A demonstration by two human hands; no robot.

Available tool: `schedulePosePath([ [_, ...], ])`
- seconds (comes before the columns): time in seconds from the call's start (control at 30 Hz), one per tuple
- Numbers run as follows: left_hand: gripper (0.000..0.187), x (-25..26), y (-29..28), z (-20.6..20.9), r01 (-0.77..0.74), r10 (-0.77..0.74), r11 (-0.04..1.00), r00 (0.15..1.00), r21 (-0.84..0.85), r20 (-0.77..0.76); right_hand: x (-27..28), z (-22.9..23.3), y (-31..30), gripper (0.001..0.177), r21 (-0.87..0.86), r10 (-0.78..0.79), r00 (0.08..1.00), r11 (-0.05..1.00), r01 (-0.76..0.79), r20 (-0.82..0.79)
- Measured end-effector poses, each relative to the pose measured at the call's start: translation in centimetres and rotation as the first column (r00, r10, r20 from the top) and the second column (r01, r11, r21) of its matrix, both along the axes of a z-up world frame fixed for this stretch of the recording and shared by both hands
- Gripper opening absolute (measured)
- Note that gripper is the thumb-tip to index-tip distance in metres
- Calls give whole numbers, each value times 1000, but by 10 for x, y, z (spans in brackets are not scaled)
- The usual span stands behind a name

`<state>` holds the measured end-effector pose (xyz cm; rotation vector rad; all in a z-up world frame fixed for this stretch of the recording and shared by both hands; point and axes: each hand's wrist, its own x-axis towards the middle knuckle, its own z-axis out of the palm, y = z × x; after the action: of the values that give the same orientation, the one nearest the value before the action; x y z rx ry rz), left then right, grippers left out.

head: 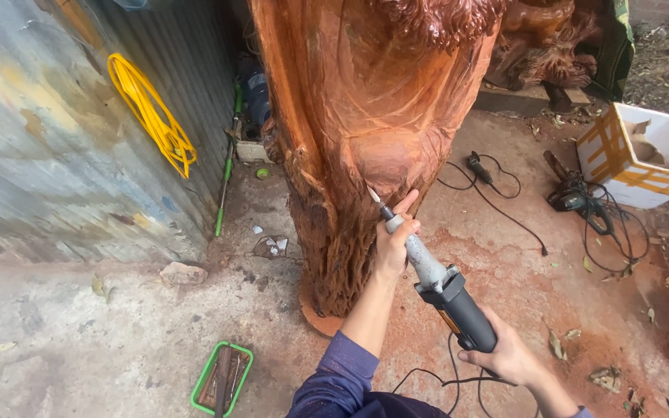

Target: Carving a large wooden sculpture using a power carving tool

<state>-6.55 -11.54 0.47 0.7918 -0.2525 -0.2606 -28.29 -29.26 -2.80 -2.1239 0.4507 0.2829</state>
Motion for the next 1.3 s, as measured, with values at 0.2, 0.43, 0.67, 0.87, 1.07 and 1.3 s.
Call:
schedulePosePath([
  [0.2, 69, -2, 0, 7, 12, -11, 999, 1000, -30, 21, 1, 6, -4, 91, -65, 12, 1000, 998, -13, -21],
  [0.43, 68, 0, -4, -1, -23, 23, 1000, 1000, -14, 16, 4, 3, -9, 97, -23, 15, 999, 1000, -16, -34],
  [0.67, 67, -1, -4, 3, -41, 41, 999, 999, 13, 6, 5, -8, -17, 98, -20, 29, 1000, 999, -29, 4],
  [0.87, 60, 3, -8, -7, -49, 49, 999, 999, 5, -5, 7, -2, -19, 98, 11, 28, 1000, 1000, -27, -12],
  [1.07, 65, 2, -12, -6, -66, 66, 998, 998, -18, 7, 7, -7, -24, 96, 59, 52, 997, 997, -55, 49],
  [1.3, 69, -2, -17, -3, -109, 104, 992, 991, 57, 87, 5, -12, -25, 96, 149, 29, 998, 988, -38, 56],
])
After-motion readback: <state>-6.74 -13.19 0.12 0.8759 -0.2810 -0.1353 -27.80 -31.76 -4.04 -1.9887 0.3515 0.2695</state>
